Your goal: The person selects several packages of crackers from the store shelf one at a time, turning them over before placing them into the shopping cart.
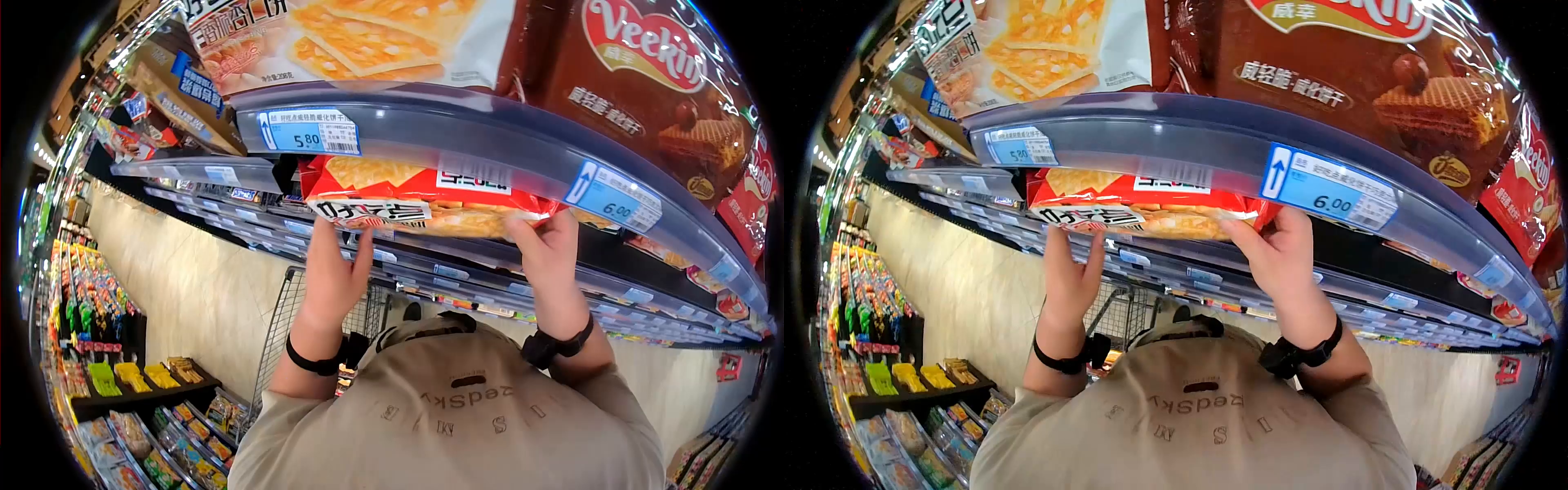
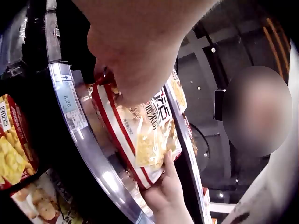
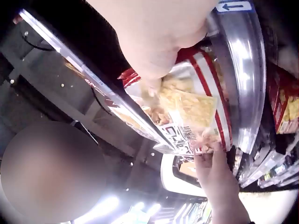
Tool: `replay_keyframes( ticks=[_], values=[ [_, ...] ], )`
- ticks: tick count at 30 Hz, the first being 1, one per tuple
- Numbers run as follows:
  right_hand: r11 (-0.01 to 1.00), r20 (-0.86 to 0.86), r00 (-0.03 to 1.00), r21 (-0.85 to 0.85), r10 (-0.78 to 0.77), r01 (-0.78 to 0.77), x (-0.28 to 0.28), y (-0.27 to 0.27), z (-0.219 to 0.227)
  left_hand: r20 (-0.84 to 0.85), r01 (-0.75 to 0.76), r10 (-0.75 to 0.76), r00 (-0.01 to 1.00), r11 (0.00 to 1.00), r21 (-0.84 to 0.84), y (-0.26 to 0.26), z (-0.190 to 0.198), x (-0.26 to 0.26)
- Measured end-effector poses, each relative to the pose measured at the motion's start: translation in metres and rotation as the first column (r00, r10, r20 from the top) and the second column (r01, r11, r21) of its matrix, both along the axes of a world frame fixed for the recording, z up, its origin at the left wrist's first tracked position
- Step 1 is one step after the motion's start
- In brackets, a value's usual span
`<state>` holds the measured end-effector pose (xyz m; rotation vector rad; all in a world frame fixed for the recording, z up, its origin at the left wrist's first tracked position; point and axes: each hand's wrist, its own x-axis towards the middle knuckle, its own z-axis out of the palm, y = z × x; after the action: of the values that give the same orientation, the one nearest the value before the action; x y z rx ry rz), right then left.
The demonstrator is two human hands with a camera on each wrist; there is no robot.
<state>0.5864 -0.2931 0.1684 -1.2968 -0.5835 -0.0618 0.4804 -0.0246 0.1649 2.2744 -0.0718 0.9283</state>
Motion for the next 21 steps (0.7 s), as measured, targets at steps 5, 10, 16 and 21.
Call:
replay_keyframes(
  ticks=[5,10,16,21],
  values=[
    [0.817,0.302,0.949,-0.524,-0.086,0.241,0.000,0.012,0.027,0.117,-0.062,0.064,0.991,0.998,-0.023,0.033,-0.015,0.028],
    [0.731,0.216,0.950,-0.607,-0.227,0.313,0.003,0.006,0.015,0.005,0.043,-0.043,0.999,0.990,-0.134,0.051,-0.014,0.045],
    [0.886,-0.015,0.971,-0.414,-0.238,0.211,-0.012,-0.017,0.017,-0.039,-0.004,0.006,0.999,1.000,0.031,0.073,-0.011,0.044],
    [0.708,0.383,0.918,-0.620,-0.104,0.339,-0.017,-0.008,0.034,-0.141,0.039,-0.036,0.989,0.999,0.019,0.074,0.001,0.047]
  ],
)
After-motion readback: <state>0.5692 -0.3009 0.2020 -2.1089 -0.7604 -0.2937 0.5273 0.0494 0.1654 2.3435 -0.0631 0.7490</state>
